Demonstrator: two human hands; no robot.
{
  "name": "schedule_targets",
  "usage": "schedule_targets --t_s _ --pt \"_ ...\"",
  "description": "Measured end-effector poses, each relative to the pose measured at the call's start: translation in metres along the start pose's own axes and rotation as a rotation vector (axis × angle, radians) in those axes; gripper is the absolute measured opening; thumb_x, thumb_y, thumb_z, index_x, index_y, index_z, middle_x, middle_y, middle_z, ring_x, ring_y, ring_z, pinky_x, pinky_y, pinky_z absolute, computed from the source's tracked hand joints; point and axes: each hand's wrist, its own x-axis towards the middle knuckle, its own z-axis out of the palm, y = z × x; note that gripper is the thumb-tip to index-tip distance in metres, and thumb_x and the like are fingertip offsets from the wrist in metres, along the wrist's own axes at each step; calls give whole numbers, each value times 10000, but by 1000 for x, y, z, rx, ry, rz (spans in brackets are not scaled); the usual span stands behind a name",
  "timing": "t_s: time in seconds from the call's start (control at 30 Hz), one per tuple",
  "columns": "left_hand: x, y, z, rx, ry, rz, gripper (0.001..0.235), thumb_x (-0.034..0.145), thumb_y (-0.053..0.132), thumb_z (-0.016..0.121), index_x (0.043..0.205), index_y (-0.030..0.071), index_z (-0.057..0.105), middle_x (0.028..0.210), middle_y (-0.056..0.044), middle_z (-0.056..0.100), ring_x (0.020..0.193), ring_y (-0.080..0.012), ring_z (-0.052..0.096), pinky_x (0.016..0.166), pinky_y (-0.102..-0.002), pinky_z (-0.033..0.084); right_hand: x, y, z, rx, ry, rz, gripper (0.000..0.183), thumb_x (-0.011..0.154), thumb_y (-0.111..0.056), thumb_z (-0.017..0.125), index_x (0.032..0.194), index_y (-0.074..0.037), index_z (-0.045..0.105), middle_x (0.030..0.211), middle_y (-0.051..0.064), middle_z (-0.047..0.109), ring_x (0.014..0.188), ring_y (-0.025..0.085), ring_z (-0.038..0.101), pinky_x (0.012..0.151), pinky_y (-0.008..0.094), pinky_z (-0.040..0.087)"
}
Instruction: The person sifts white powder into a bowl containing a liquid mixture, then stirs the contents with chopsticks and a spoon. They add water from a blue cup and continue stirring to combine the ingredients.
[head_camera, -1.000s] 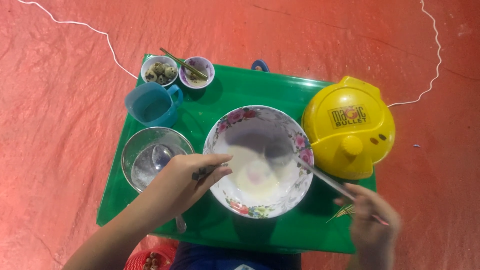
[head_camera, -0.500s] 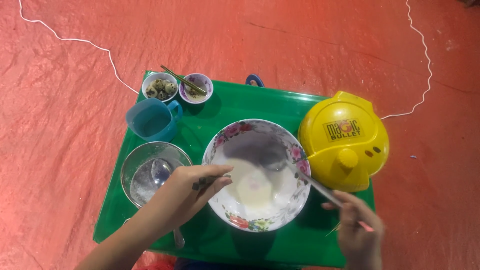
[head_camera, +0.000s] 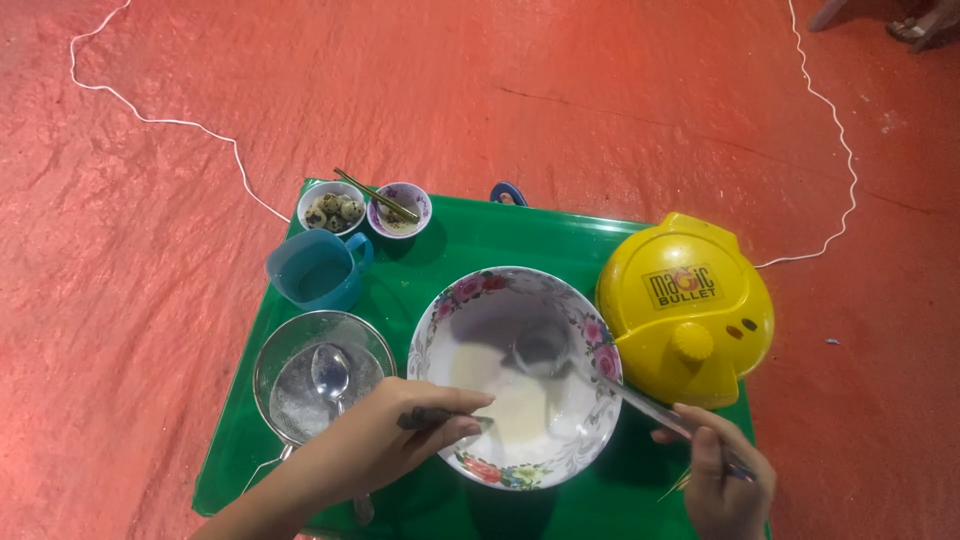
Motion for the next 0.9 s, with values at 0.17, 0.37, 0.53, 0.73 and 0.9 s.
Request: schedule_targets --t_s 0.17,0.37,0.53,0.73,0.9 --pt "0 -7 10 -15 5 137 326 948 282 687 1232 145 766 960 -16 855 832 -102 800 706 -247 597 -1 2 14 -6 -63 -157 295 1035 -179 482 1148 -15 699 976 105 810 880 186 804 735 266 624" --pt "0 3 8 -17 -102 28 358 960 314 652 1275 177 752 1036 -12 843 857 -114 789 696 -249 575 1 2 13 40 -183 -191 291 1015 -197 503 1171 -60 707 927 59 826 832 152 818 731 284 645" --pt "-5 5 3 -22 -113 72 356 966 333 636 1267 177 744 1137 -20 827 991 -143 797 811 -260 597 -6 18 1 61 -182 -94 280 1008 -206 510 1169 -94 709 844 22 837 562 68 722 535 209 561" --pt "-9 -1 5 -19 -83 148 319 975 267 646 1264 169 738 1149 -33 820 941 -151 787 757 -266 594 -8 6 1 -51 61 45 314 1078 -163 446 1171 -1 698 840 131 777 391 105 462 402 226 358" --pt "-7 -4 12 -23 -151 181 332 998 274 607 1274 119 707 1278 -60 766 1179 -210 747 933 -303 575 -6 14 21 22 -50 -224 272 1034 -133 489 1169 -5 688 997 118 800 906 204 808 800 285 630"
